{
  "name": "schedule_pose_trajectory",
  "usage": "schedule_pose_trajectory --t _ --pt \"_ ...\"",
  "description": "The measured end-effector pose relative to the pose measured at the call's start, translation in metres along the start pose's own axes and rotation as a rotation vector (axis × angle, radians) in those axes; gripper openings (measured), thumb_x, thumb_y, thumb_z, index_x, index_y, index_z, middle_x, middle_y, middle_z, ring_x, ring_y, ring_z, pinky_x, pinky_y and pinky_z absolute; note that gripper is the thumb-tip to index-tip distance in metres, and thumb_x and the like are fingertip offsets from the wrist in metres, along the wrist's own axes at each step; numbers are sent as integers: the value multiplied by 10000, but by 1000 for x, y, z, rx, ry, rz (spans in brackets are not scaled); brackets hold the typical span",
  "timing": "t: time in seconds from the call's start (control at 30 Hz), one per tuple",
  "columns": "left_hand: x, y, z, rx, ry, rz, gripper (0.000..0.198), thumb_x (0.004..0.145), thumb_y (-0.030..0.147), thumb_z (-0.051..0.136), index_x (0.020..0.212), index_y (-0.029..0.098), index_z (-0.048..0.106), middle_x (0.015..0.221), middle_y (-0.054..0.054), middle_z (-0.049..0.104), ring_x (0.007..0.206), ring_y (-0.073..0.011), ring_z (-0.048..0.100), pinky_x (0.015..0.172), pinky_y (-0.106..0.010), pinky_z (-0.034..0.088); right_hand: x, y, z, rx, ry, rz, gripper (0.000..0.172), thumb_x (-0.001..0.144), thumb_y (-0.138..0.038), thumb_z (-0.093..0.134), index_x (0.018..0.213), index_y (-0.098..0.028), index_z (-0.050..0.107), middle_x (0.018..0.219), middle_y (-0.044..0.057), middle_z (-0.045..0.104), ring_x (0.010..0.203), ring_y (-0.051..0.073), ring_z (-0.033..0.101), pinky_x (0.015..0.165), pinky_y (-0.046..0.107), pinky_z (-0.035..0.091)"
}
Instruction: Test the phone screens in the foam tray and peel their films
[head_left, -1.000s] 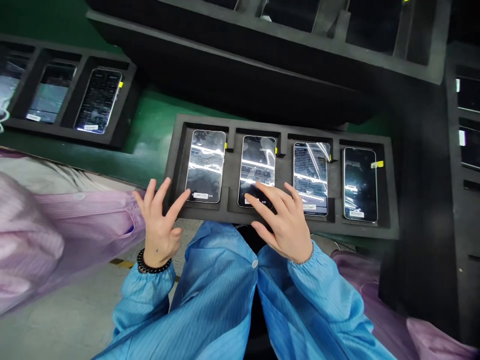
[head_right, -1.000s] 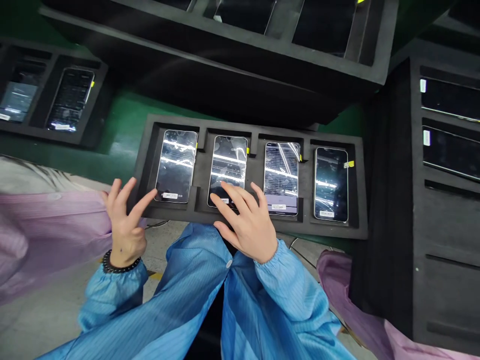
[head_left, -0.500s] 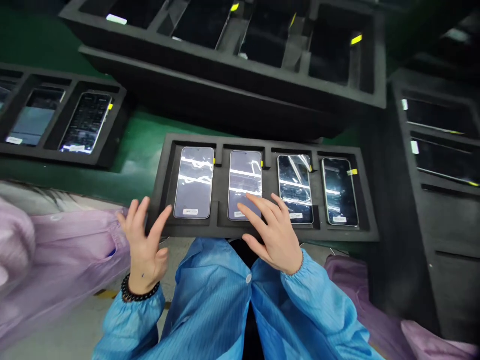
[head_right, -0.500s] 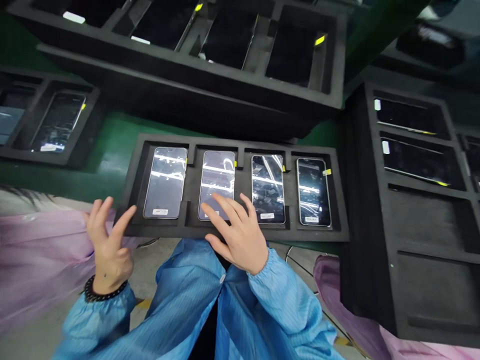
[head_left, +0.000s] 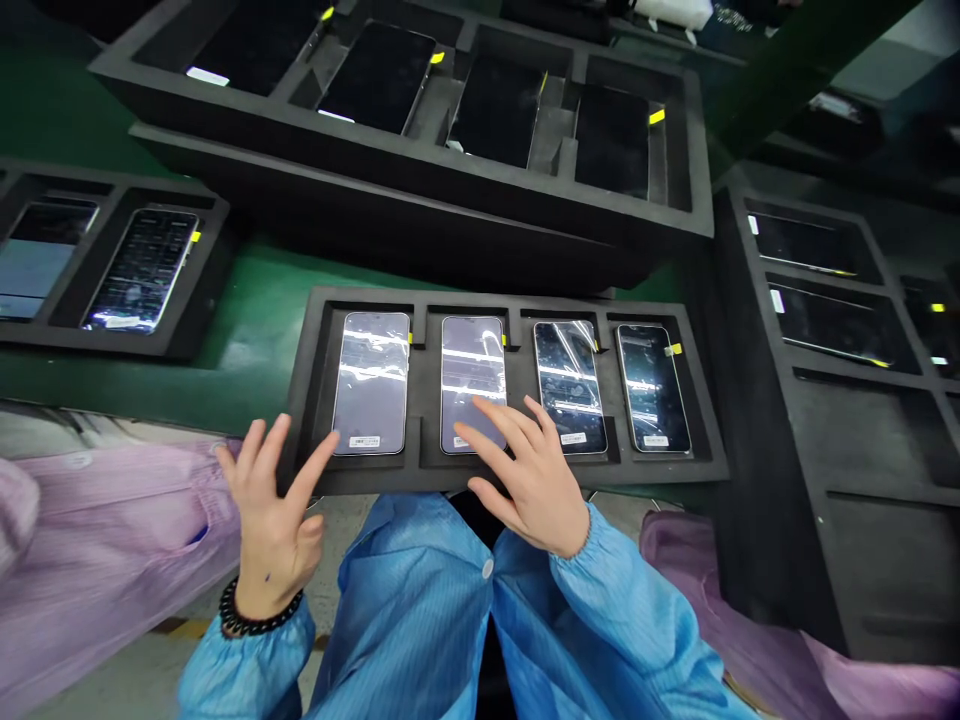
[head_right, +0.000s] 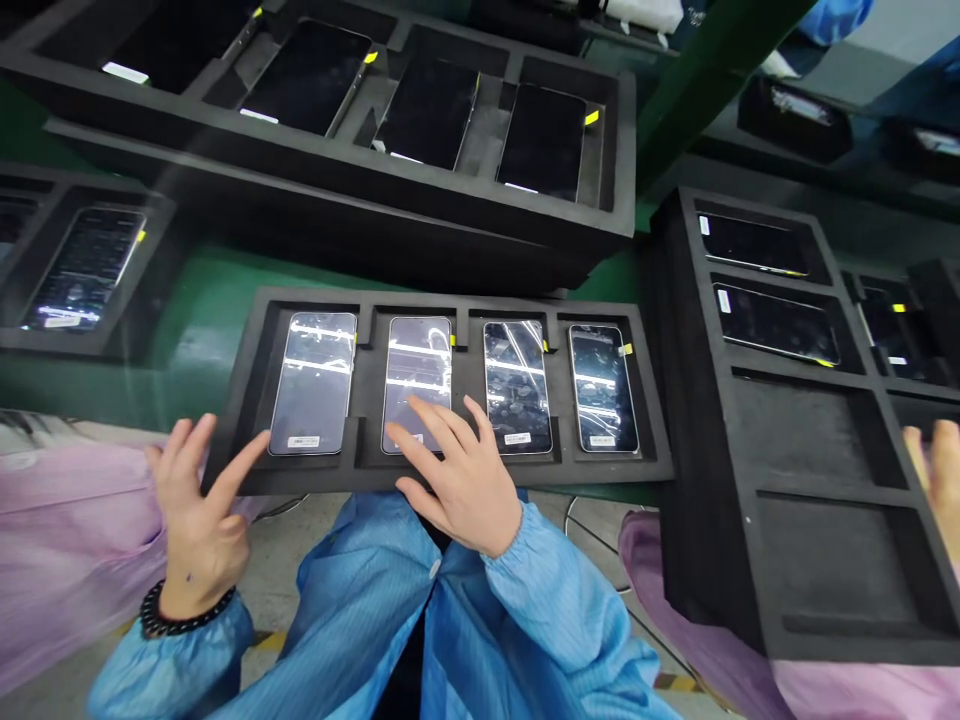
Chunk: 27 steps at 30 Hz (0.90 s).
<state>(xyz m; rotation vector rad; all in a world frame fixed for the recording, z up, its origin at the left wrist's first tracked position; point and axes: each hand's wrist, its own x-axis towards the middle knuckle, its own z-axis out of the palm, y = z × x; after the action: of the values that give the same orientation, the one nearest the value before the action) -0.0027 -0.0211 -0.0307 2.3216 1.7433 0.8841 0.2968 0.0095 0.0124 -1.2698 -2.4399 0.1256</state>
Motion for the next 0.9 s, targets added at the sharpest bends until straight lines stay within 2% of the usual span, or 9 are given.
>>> schedule_pose_trajectory --t 0.07,0.13,0.23,0.4,0.53,0.67,0.73,0.83,0.9 --pt "-1 -1 -1 -19 58 -12 609 1040 595 175 1607 414 303 1742 40 153 1608 -351 152 1314 -645 37 0 0 0 15 42 7 434 1066 -382 396 1436 -199 531 1484 143 592 1314 235 541 1209 499 302" --pt "-1 -1 -1 -19 62 -7 604 1041 586 185 1606 412 306 1741 43 157 1612 -347 143 1319 -638 31 0 1 1 18 48 10 456 1069 -393 381 1449 -180 514 1474 143 601 1310 234 541 1208 491 310" --pt "0 -1 0 -6 27 7 600 1044 574 172 1614 416 276 1747 45 119 1616 -345 114 1314 -640 12 0 1 1 8 32 -2 481 1066 -398 389 1477 -173 496 1489 149 589 1308 238 541 1213 500 306" --pt "3 0 0 35 -76 25 574 1047 569 181 1597 453 296 1735 25 187 1600 -364 171 1286 -678 -29 -1 1 0 -15 -21 -24 364 1039 -343 485 1355 -232 626 1509 117 578 1325 248 534 1235 530 267" --pt "0 -2 -3 4 -37 -22 623 1037 579 168 1633 406 220 1749 16 121 1610 -346 145 1312 -634 13 -2 2 1 25 24 0 476 1036 -361 451 1477 -195 522 1504 135 578 1309 253 546 1223 521 315" --pt "-1 -3 -4 12 -26 -6 626 1034 583 168 1634 410 218 1751 31 98 1617 -333 118 1317 -629 12 -2 3 1 17 34 0 539 1044 -393 404 1541 -188 441 1490 142 594 1315 261 547 1208 534 350" --pt "1 -1 -4 25 -40 12 608 1040 558 187 1631 417 220 1752 26 91 1617 -341 110 1310 -643 12 -2 2 0 -14 22 -9 506 1048 -385 412 1520 -214 477 1496 129 593 1311 247 556 1208 530 352" --pt "5 3 -4 62 -112 27 573 1049 520 221 1617 449 236 1749 23 111 1613 -362 115 1298 -663 -3 0 0 0 -53 -22 -6 374 1045 -334 463 1374 -253 623 1517 101 579 1307 235 558 1220 530 331" --pt "5 3 -4 54 -115 14 585 1047 533 211 1623 435 228 1748 11 121 1609 -370 128 1302 -658 8 0 0 0 -43 -15 5 357 1043 -324 474 1352 -247 636 1519 105 575 1306 237 556 1219 528 325"
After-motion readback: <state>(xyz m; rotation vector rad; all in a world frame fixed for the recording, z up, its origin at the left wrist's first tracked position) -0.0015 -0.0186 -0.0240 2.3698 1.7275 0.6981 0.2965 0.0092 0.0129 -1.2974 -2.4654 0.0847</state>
